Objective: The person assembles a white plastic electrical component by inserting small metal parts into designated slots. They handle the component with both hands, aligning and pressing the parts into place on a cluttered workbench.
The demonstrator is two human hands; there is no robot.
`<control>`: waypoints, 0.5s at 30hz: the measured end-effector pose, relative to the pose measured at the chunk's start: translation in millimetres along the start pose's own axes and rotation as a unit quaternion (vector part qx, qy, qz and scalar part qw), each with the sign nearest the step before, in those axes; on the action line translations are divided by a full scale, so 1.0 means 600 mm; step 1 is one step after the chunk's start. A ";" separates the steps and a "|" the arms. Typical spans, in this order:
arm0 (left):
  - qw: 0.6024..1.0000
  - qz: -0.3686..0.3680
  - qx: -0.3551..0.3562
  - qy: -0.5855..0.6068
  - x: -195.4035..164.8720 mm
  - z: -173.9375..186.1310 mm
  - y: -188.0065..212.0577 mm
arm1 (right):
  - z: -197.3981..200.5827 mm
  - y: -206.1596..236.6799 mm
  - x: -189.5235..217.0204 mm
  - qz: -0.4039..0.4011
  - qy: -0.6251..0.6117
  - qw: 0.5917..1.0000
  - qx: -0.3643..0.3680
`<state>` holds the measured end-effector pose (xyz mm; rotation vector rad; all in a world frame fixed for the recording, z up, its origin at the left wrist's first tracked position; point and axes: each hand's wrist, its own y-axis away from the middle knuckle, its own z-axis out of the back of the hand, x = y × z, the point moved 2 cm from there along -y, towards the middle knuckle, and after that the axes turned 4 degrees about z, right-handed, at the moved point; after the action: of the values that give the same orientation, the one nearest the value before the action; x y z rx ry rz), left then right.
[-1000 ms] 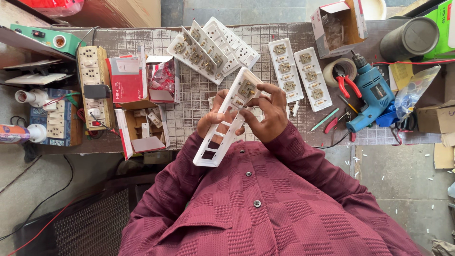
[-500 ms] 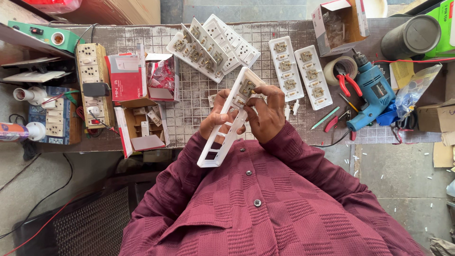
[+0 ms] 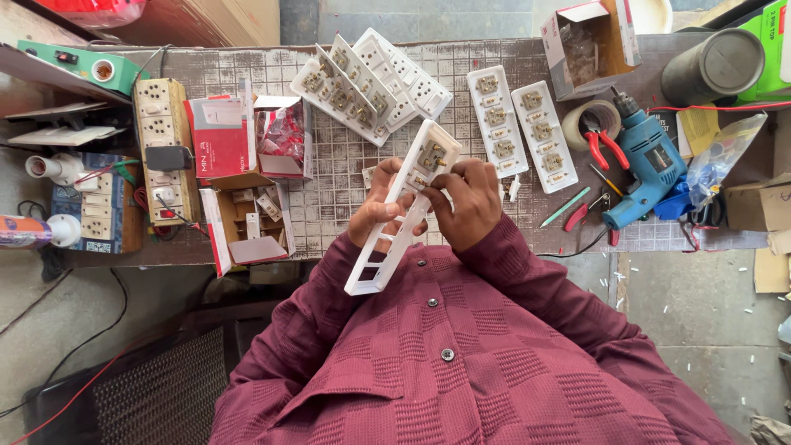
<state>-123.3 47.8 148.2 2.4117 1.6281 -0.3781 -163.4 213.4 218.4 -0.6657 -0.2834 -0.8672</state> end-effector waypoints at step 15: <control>0.999 0.011 -0.024 -0.018 0.000 -0.001 0.001 | 0.008 -0.003 -0.005 0.008 -0.071 0.997 0.010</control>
<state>-122.6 47.8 148.7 2.3720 1.5754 -0.3719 -166.7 217.5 221.5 -0.7119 -0.4125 -0.8019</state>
